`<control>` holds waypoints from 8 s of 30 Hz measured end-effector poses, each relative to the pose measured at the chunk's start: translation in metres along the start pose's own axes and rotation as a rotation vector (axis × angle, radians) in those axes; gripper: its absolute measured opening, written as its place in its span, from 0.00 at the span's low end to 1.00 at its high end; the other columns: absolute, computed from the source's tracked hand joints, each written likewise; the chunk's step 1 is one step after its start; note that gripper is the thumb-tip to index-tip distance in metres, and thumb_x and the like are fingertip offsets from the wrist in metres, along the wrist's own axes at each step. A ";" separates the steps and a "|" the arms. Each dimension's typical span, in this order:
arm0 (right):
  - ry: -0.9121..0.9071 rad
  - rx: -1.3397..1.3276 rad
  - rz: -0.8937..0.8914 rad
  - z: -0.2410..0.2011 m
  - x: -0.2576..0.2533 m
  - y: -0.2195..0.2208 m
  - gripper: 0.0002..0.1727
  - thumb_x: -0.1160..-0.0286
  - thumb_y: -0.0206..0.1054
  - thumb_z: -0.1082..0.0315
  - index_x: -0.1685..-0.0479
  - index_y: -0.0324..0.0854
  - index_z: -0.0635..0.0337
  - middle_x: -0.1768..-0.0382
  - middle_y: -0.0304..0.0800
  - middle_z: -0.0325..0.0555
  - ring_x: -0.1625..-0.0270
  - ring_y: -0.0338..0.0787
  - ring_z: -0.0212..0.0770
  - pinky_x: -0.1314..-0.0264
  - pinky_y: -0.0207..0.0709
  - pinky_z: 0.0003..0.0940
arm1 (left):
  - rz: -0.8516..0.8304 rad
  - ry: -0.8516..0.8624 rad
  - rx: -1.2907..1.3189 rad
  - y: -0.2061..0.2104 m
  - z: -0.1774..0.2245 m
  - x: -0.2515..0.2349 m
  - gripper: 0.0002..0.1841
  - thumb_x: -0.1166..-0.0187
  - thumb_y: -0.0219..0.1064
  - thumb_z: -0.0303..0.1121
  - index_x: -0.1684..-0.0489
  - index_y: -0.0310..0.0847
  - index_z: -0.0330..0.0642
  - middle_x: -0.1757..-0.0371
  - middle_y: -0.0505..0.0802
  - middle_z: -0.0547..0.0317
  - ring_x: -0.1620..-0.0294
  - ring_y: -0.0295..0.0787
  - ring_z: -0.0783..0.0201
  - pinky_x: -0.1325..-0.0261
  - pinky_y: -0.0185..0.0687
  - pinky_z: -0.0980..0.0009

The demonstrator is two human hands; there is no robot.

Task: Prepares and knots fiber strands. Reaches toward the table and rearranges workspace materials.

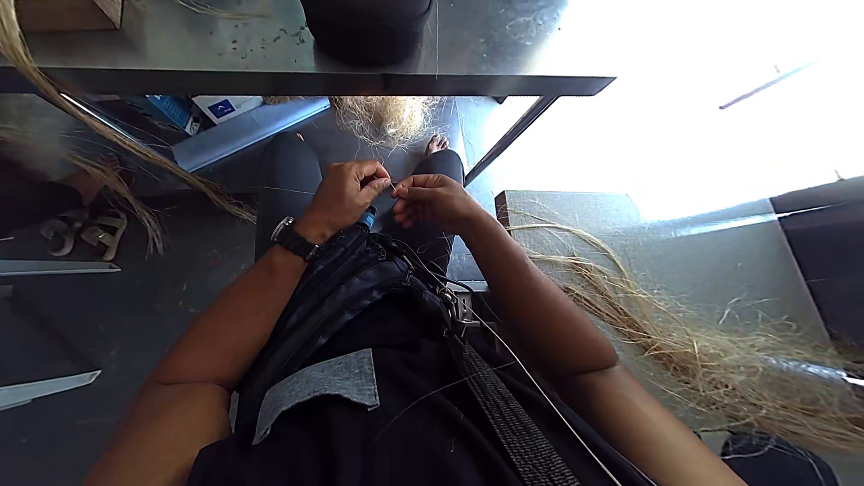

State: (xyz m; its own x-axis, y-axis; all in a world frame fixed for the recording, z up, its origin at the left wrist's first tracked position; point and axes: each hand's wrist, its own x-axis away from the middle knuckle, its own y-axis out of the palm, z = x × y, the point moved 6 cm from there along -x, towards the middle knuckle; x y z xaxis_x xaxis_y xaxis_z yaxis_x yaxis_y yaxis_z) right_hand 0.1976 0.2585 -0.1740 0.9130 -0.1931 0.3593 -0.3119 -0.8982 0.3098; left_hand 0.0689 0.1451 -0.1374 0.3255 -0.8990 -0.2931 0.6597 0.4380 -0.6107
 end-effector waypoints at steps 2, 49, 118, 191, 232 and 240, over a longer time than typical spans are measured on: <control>0.024 -0.024 0.017 0.001 0.000 0.001 0.13 0.08 0.53 0.69 0.47 0.82 0.67 0.63 0.96 0.52 0.65 0.97 0.43 0.61 0.92 0.37 | 0.028 0.006 0.001 0.000 -0.002 0.002 0.08 0.15 0.66 0.36 0.57 0.91 0.45 0.65 0.93 0.63 0.66 0.86 0.74 0.56 0.82 0.73; -0.181 -0.166 0.078 -0.002 0.004 0.010 0.18 0.10 0.53 0.72 0.29 0.82 0.57 0.62 0.92 0.47 0.74 0.86 0.33 0.70 0.84 0.27 | 0.090 0.034 -0.034 0.019 -0.005 0.011 0.11 0.12 0.63 0.35 0.52 0.93 0.43 0.57 0.96 0.59 0.56 0.92 0.69 0.45 0.86 0.67; -0.210 0.091 0.189 0.001 -0.005 -0.002 0.07 0.22 0.69 0.77 0.51 0.87 0.69 0.60 0.93 0.49 0.68 0.90 0.34 0.67 0.86 0.28 | -0.027 -0.318 0.450 0.033 -0.030 0.013 0.14 0.13 0.65 0.38 0.68 0.87 0.40 0.76 0.87 0.64 0.82 0.73 0.74 0.77 0.67 0.78; 0.032 0.042 0.175 0.011 -0.003 0.002 0.04 0.18 0.65 0.73 0.57 0.84 0.65 0.69 0.90 0.45 0.78 0.83 0.32 0.75 0.80 0.26 | 0.024 -0.142 0.246 0.025 -0.018 0.005 0.07 0.17 0.69 0.38 0.58 0.89 0.46 0.73 0.88 0.68 0.75 0.79 0.75 0.67 0.76 0.74; 0.006 -0.159 0.250 0.009 -0.006 -0.013 0.07 0.15 0.61 0.71 0.60 0.82 0.60 0.67 0.90 0.45 0.76 0.84 0.34 0.75 0.80 0.27 | -0.161 -0.078 0.219 0.029 -0.018 0.012 0.09 0.16 0.68 0.38 0.62 0.89 0.45 0.77 0.84 0.67 0.77 0.76 0.73 0.68 0.72 0.71; -0.017 -0.157 0.300 0.007 -0.005 -0.018 0.07 0.16 0.61 0.72 0.62 0.82 0.61 0.67 0.90 0.46 0.77 0.85 0.34 0.75 0.81 0.27 | -0.134 -0.112 0.254 0.028 -0.022 0.012 0.10 0.15 0.68 0.39 0.62 0.88 0.45 0.77 0.84 0.66 0.79 0.75 0.72 0.73 0.71 0.72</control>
State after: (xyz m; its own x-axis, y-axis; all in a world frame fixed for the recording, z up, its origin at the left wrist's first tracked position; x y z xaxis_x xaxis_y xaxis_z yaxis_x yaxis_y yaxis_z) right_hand 0.2005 0.2727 -0.1880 0.7780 -0.4475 0.4410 -0.6030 -0.7289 0.3242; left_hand 0.0768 0.1465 -0.1744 0.2875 -0.9489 -0.1303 0.8456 0.3154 -0.4307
